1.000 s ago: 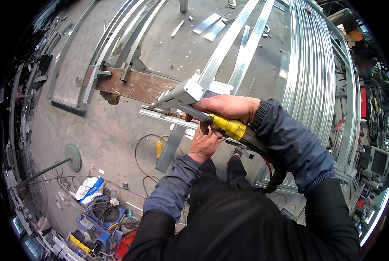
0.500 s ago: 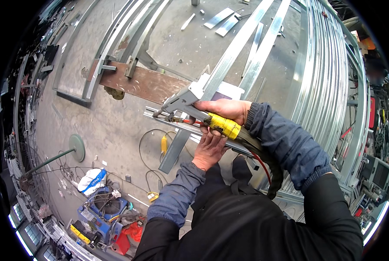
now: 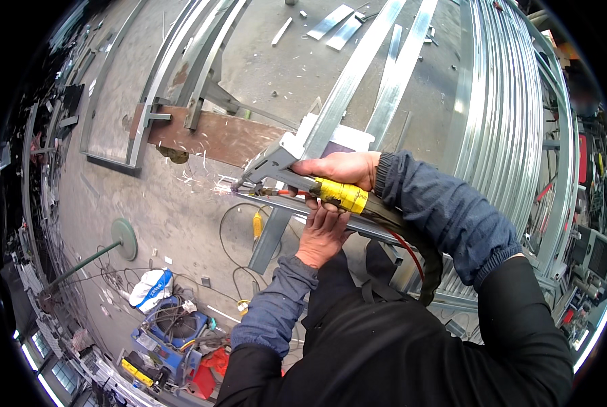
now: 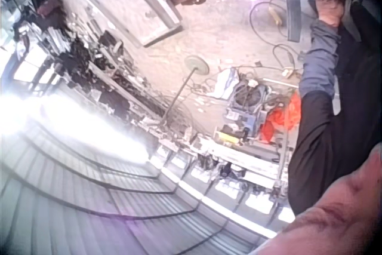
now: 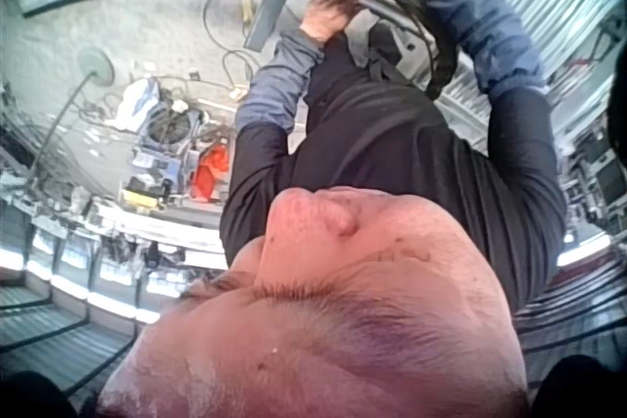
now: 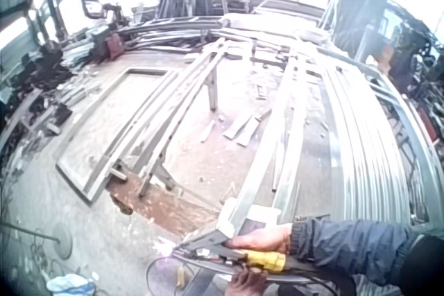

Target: The person welds metal frame components using a handheld welding torch. They position and tack weld multiple metal bars into a rectangular frame structure, then flip the frame to weld the opposite side. The person handles metal bars and a welding torch throughout.

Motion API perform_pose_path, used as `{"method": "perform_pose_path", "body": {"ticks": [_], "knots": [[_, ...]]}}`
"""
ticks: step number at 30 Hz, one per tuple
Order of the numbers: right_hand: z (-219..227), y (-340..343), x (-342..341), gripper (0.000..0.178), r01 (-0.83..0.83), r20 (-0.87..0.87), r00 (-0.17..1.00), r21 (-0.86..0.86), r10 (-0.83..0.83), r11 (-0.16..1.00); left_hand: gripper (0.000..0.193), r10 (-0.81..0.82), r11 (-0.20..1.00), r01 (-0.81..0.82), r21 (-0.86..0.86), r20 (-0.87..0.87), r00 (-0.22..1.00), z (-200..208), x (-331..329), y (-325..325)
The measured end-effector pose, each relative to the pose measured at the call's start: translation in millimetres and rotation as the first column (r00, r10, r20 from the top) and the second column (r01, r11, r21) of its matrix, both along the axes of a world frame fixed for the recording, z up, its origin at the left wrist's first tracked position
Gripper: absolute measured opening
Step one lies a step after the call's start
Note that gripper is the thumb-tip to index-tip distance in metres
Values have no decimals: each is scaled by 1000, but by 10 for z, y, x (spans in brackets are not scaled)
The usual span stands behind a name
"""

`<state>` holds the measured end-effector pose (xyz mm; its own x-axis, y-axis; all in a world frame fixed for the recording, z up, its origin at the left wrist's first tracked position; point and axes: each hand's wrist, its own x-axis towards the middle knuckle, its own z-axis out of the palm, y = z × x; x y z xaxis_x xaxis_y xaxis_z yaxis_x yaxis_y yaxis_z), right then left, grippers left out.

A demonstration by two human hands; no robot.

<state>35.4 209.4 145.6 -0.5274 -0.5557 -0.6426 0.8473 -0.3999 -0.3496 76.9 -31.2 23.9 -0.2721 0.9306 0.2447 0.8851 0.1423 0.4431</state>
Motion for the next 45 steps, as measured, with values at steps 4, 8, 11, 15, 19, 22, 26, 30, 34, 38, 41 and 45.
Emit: {"method": "perform_pose_path", "body": {"ticks": [4, 8, 11, 15, 19, 22, 26, 30, 34, 38, 41, 45], "knots": [[-17, 6, 23, 58, -2, 10, 1000, 18, 2, 1000, 78, 0, 1000, 0, 4, -8, 1000, 39, -9, 7], [2, 28, 26, 56, -11, 16, 1000, 61, 10, 998, 77, 4, 1000, -4, -9, 0, 1000, -25, 11, -13], [46, 20, 34, 51, 24, -3, 1000, 73, -24, 997, 77, 5, 1000, -5, -15, 8, 1000, -41, 14, -18], [-1, 5, 71, 48, 52, -26, 998, 27, -51, 998, 78, 3, 1000, -3, -24, 10, 1000, -46, 15, -25], [4, 20, 94, 48, 45, -26, 999, 23, -44, 999, 79, 5, 1000, -5, -14, -18, 1000, -15, 10, -18], [61, 19, 99, 49, 38, -27, 999, 18, -37, 999, 80, 5, 1000, -6, -26, -12, 1000, -57, 23, -32], [121, -4, 105, 51, 64, 1, 998, 18, -64, 998, 79, 4, 1000, -4, -21, -22, 1000, -72, 20, -32], [124, 13, 128, 50, 52, 5, 999, 61, -52, 997, 74, -10, 1000, 10, -8, -8, 1000, -68, 10, -33], [108, 8, 166, 50, 54, -16, 998, 80, -53, 995, 71, -16, 1000, 16, 2, 2, 1000, -59, 0, -32], [79, 49, 214, 50, 17, -39, 999, 71, -15, 997, 72, -11, 1000, 11, 2, -10, 1000, -12, 6, -19], [160, 10, 211, 50, 37, -34, 999, 79, -34, 996, 73, 0, 1000, 0, 11, -13, 1000, 14, 0, -11], [158, -6, 225, 51, 53, -39, 998, 74, -50, 996, 72, -1, 1000, 1, 3, -6, 1000, -8, -19, 5]]}}
